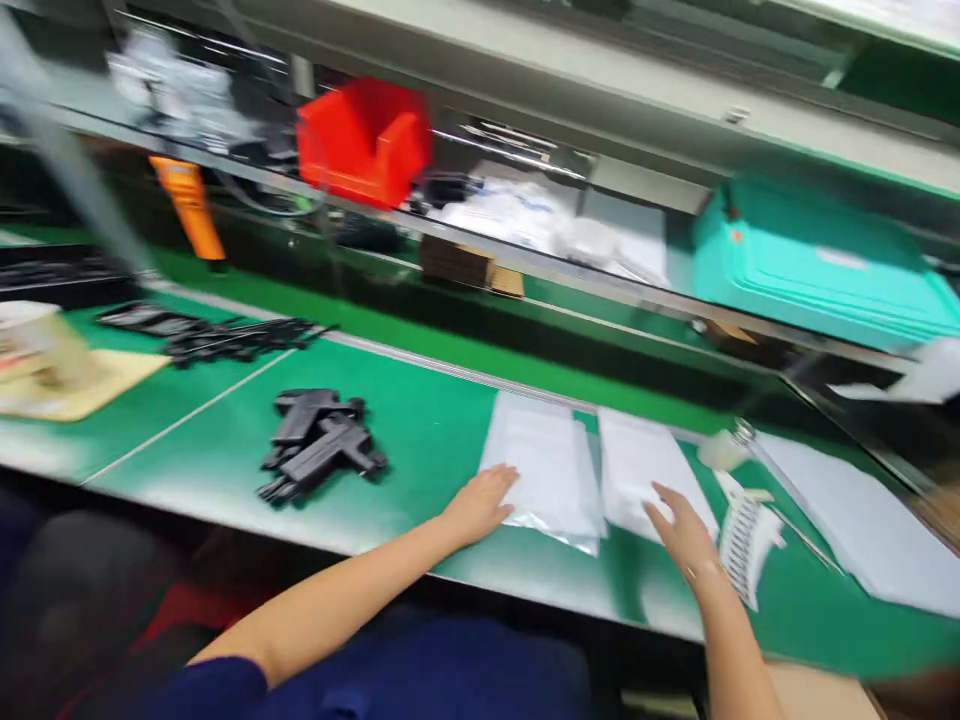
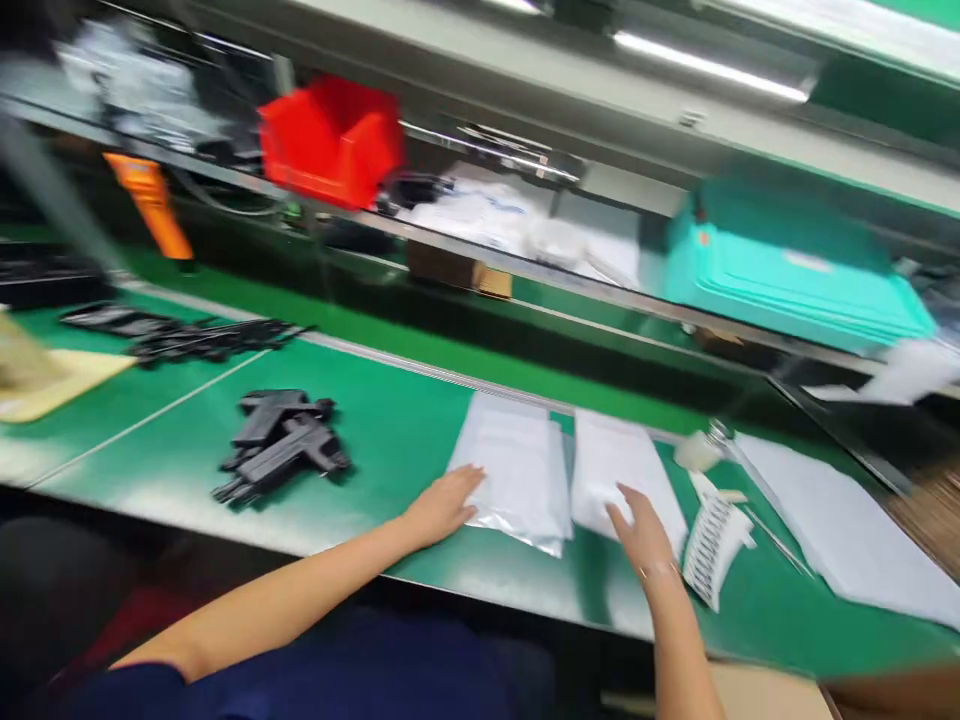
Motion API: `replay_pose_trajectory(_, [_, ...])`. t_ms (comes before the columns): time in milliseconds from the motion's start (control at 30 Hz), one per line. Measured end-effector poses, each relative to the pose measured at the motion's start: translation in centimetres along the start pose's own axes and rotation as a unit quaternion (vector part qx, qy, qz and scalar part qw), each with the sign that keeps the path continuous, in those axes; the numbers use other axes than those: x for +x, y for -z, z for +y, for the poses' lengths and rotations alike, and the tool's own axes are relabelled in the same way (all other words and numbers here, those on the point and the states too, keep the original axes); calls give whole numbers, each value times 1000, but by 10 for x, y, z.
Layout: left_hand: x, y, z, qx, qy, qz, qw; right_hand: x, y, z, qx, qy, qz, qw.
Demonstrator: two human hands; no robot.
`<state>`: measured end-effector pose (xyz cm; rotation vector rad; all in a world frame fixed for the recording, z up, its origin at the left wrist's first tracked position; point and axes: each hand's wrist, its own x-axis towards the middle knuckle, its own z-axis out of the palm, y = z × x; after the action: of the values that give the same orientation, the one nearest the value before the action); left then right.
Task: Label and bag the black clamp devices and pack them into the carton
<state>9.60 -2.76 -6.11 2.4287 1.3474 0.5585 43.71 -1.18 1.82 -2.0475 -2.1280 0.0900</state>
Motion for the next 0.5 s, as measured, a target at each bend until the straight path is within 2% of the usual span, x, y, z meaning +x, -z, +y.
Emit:
replay_pose_trajectory(133, [2,-3,-9,6,-26,3,1000,-10,-13,16,-38,-58,-66,995])
replay_pose_trajectory(233, [4,-1,-13,3,-25,2,1000,-2,-18,13,-40,-53,-73,995])
replay_pose_trajectory(333, [3,3,-13,-8,7,-7,1000,9,-13,-1,-35,-28,-58,997])
replay_pose_trajectory(400, [-1,0,-11,-27,40,-30,998,28,-9,-17,-25,7,-27,999])
replay_pose_trajectory(467, [-5,-7,-10,-66,48,-49,995,63,-6,-40,-5,64,20,998])
replay_pose_trajectory(500, [-5,-11,-11,-89,46,-39,994,84,-6,-54,7,99,44,994])
